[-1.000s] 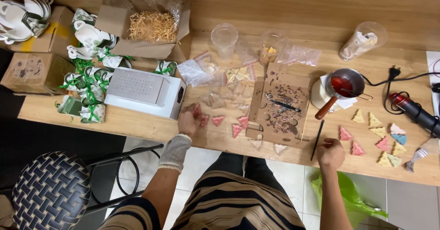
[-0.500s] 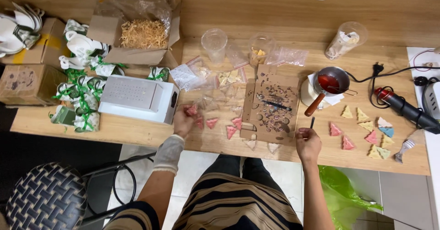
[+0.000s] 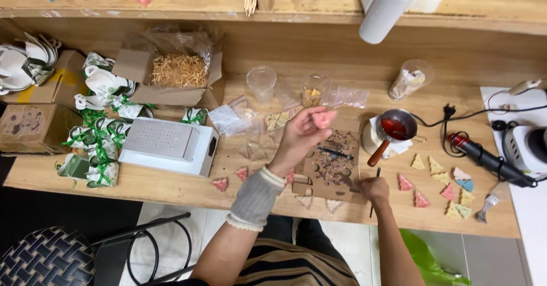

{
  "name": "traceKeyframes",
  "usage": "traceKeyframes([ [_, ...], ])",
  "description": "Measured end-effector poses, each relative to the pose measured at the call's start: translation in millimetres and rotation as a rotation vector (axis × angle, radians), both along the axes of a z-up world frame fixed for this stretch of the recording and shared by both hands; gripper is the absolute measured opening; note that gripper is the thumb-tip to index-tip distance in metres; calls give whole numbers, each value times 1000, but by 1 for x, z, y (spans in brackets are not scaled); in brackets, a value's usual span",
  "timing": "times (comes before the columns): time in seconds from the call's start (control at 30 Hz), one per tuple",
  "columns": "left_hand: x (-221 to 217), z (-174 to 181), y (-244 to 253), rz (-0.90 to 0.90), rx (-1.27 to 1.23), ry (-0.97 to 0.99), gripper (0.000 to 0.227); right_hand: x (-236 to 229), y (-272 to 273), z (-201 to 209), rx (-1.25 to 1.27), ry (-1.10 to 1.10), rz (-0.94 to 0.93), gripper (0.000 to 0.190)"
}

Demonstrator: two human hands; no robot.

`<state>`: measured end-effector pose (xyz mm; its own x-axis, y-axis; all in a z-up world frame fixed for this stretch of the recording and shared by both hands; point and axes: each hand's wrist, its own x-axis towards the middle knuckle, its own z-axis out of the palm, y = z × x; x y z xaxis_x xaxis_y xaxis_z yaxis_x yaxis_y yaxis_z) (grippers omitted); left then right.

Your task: Assemble and trim small decorative wax candle components using wicks and a utility knife.

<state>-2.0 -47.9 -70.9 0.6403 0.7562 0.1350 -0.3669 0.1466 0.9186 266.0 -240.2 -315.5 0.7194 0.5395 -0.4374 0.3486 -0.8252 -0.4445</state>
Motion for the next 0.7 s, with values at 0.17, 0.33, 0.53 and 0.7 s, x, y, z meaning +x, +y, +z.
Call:
traceKeyframes([
  [0.17,25,32,13,-21,101,-86,56,-3,-37,21,13,-124,92,24],
  [0.33,36,48,20,-51,135,-125,57,-78,-78,119,5,320,147,10],
  [0.53,40,48,14,-72,160,-167,54,-113,-66,235,435,641,293,10],
  [0.7,27,65,7,-90,237,-97,62,-115,-5,340,1363,156,48,15],
])
